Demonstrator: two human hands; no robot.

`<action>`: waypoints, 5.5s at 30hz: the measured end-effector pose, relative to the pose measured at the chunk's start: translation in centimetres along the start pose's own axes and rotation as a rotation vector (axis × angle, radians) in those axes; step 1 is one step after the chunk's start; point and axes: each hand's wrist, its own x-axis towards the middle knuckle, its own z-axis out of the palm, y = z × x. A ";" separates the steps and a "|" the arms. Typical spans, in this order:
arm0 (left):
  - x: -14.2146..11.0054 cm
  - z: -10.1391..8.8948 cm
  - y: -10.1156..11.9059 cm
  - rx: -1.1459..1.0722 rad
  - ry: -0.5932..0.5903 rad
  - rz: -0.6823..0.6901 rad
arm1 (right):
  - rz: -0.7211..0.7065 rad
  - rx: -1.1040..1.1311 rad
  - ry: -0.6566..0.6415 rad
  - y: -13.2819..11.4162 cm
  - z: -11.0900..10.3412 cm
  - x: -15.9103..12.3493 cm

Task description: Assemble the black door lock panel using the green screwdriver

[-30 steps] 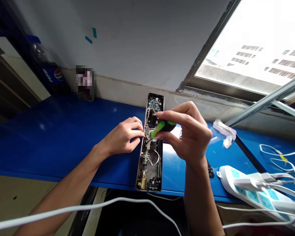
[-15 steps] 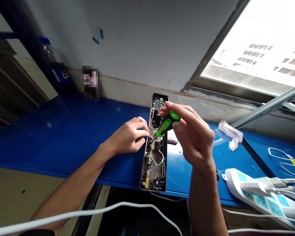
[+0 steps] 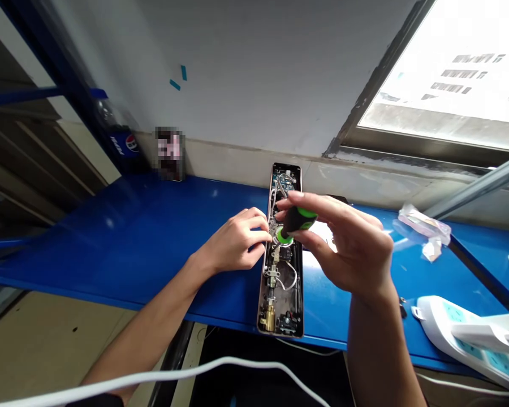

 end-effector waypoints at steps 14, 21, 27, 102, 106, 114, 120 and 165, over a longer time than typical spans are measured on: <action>0.0 0.5 0.0 -0.065 0.034 -0.042 | -0.045 -0.139 0.284 1.3 -0.5 -0.5; 2.2 1.3 0.9 -0.039 -0.041 0.023 | 0.158 -0.358 0.173 1.0 -5.7 -1.2; 5.8 2.7 2.9 0.060 -0.245 0.168 | 0.424 -0.440 0.018 2.5 -8.8 -3.6; 1.3 3.3 2.6 -0.113 0.051 -0.043 | 0.039 -0.118 0.193 1.9 -3.7 -1.9; 1.4 3.1 2.9 -0.115 0.058 -0.064 | -0.023 -0.145 0.160 2.0 -3.5 -1.9; 1.2 3.2 2.9 -0.111 0.114 -0.093 | 0.042 -0.074 0.127 1.9 -3.6 -1.4; 1.2 3.3 2.7 -0.099 0.112 -0.095 | 0.025 -0.061 0.113 1.6 -4.0 -1.2; 1.3 3.5 2.8 -0.106 0.102 -0.103 | 0.139 -0.049 0.063 1.6 -4.4 -1.4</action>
